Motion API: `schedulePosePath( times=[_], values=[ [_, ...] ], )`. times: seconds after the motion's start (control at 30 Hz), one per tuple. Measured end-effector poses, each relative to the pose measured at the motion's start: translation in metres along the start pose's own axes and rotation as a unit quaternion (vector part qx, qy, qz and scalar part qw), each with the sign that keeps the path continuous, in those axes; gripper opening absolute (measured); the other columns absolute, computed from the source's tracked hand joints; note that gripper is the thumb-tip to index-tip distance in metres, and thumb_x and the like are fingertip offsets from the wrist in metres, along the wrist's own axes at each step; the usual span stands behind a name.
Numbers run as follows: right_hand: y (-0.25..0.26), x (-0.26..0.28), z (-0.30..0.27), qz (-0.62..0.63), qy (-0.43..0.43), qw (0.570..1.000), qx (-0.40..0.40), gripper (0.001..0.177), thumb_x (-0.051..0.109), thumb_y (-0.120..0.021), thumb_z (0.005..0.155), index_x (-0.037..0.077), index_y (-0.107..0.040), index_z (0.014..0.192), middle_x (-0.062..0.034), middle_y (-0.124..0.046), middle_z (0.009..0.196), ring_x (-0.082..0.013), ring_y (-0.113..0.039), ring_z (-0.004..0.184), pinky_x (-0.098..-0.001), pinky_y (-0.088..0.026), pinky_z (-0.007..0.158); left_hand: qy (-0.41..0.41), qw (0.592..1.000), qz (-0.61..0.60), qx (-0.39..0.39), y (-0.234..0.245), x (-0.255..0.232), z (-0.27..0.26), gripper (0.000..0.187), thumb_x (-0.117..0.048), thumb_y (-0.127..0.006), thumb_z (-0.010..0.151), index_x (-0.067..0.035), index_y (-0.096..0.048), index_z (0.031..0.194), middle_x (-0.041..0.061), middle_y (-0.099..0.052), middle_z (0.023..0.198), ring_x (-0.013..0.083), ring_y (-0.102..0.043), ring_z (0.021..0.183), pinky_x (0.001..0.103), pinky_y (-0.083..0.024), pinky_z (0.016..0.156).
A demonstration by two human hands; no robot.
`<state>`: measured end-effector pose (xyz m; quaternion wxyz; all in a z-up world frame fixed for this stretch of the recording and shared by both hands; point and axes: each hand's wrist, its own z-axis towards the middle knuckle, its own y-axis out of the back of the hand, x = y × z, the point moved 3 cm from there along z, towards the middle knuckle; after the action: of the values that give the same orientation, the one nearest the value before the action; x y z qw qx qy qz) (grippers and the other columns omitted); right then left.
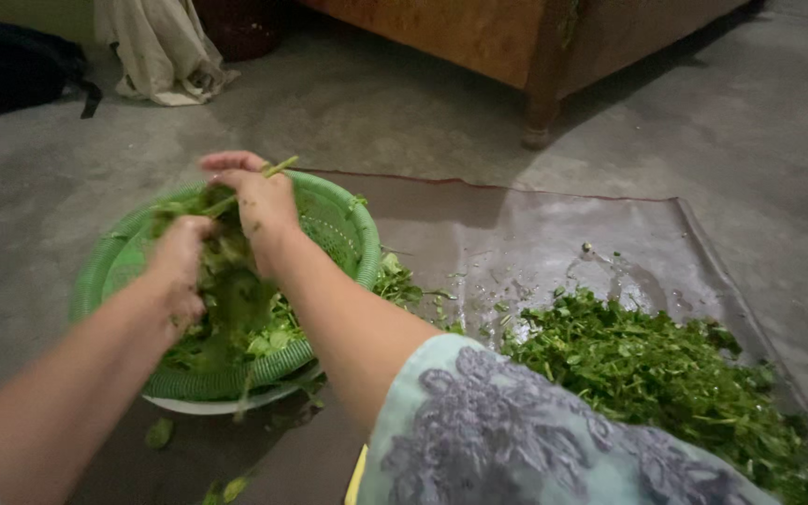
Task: The person sorts, tears, and chops leafy green vegetables by hand and with a knife on a protective mat on the floor, transferring processed parts between a green plastic basket and the mat.
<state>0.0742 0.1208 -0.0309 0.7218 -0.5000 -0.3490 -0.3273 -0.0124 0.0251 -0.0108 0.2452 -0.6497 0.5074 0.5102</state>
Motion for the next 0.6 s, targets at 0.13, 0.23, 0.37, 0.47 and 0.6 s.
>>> schedulePosePath(
  times=[0.13, 0.23, 0.37, 0.47, 0.6],
  values=[
    [-0.010, 0.024, -0.052, -0.055, 0.007, 0.997, 0.059, 0.025, 0.023, -0.058, 0.094, 0.006, -0.075, 0.100, -0.0153, -0.076, 0.107, -0.0284, -0.070, 0.093, -0.0488, -0.060, 0.087, 0.003, 0.995, -0.084, -0.049, 0.015, -0.013, 0.009, 0.049, -0.033, -0.061, 0.085, -0.010, -0.054, 0.128, 0.016, -0.059, 0.126, 0.0295, -0.056, 0.111, 0.052, -0.044, 0.099],
    [-0.015, 0.026, -0.070, -0.001, -0.158, 0.987, -0.027, 0.039, 0.029, -0.035, 0.111, 0.009, -0.068, 0.108, -0.0157, -0.067, 0.113, -0.0284, -0.062, 0.100, -0.0447, -0.052, 0.087, 0.009, 0.986, -0.146, -0.080, 0.008, -0.013, 0.008, 0.050, -0.030, -0.068, 0.082, -0.007, -0.055, 0.124, 0.014, -0.059, 0.117, 0.0260, -0.059, 0.101, 0.049, -0.046, 0.095],
    [-0.010, 0.028, -0.059, -0.193, -0.048, 0.968, -0.151, 0.025, 0.022, -0.041, 0.107, 0.008, -0.059, 0.117, -0.0152, -0.066, 0.118, -0.0285, -0.063, 0.105, -0.0447, -0.051, 0.092, -0.076, 0.968, -0.215, -0.105, -0.009, -0.018, 0.006, 0.053, -0.035, -0.075, 0.077, -0.004, -0.061, 0.117, 0.014, -0.067, 0.114, 0.0248, -0.063, 0.094, 0.046, -0.052, 0.088],
    [-0.001, 0.024, -0.048, -0.187, -0.044, 0.967, -0.165, 0.029, 0.024, -0.043, 0.100, 0.011, -0.053, 0.125, -0.0152, -0.066, 0.121, -0.0297, -0.066, 0.109, -0.0465, -0.052, 0.093, -0.154, 0.971, -0.107, -0.147, -0.013, -0.026, -0.005, 0.080, -0.048, -0.085, 0.074, 0.005, -0.053, 0.126, 0.020, -0.062, 0.120, 0.0279, -0.059, 0.098, 0.045, -0.050, 0.090],
    [-0.004, 0.033, -0.037, -0.379, 0.009, 0.916, -0.129, 0.035, 0.022, -0.048, 0.100, 0.008, -0.055, 0.131, -0.0256, -0.067, 0.127, -0.0438, -0.061, 0.121, -0.0514, -0.047, 0.101, -0.266, 0.957, -0.017, -0.113, -0.019, -0.027, -0.030, 0.079, -0.059, -0.087, 0.069, 0.000, -0.063, 0.116, 0.015, -0.071, 0.119, 0.0278, -0.068, 0.107, 0.042, -0.053, 0.097]
  ],
)
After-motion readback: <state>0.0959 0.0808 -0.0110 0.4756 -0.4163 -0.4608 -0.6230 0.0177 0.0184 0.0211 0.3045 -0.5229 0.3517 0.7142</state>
